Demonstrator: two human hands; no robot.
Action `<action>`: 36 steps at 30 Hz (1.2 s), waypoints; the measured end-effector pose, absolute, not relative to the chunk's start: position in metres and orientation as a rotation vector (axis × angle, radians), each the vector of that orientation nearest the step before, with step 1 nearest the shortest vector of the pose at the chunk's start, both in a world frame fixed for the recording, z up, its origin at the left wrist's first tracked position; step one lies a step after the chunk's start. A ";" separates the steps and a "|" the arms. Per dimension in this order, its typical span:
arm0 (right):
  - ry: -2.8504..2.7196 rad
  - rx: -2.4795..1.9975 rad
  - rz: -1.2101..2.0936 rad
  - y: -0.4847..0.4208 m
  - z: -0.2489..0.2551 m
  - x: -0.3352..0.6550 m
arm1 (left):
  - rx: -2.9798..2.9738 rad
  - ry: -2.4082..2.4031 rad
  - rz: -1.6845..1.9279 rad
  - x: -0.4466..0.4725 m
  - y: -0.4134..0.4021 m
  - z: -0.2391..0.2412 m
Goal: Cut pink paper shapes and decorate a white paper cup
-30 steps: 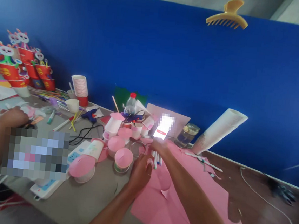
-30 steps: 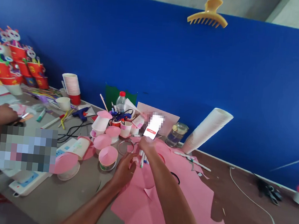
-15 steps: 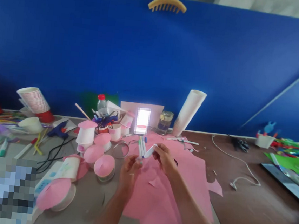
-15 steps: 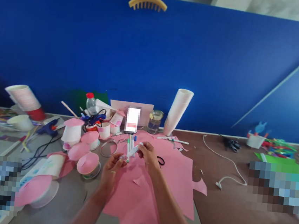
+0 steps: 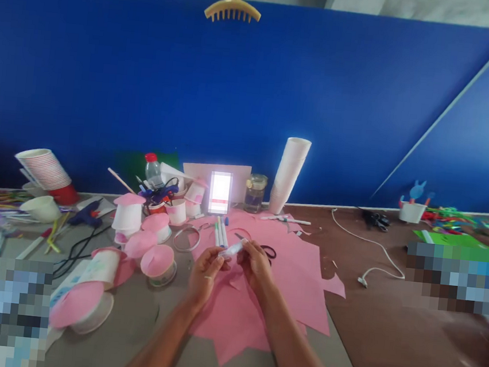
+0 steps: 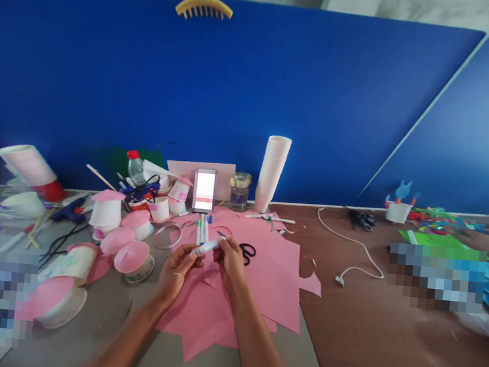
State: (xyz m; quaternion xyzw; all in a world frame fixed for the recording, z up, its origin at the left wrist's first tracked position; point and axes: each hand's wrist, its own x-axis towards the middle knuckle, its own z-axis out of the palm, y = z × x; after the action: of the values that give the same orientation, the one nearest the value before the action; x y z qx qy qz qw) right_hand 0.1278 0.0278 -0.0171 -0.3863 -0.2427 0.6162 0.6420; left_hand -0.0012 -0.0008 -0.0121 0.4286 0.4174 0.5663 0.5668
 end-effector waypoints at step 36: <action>-0.882 -1.076 0.799 0.018 -0.032 0.112 | 1.381 1.267 1.343 -0.005 0.000 -0.019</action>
State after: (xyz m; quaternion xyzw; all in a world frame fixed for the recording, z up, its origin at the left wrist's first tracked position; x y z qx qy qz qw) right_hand 0.1124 0.0183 -0.0316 -0.4821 -0.3952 0.3580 0.6952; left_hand -0.0047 0.0003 -0.0187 0.5472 0.5023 0.5324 0.4060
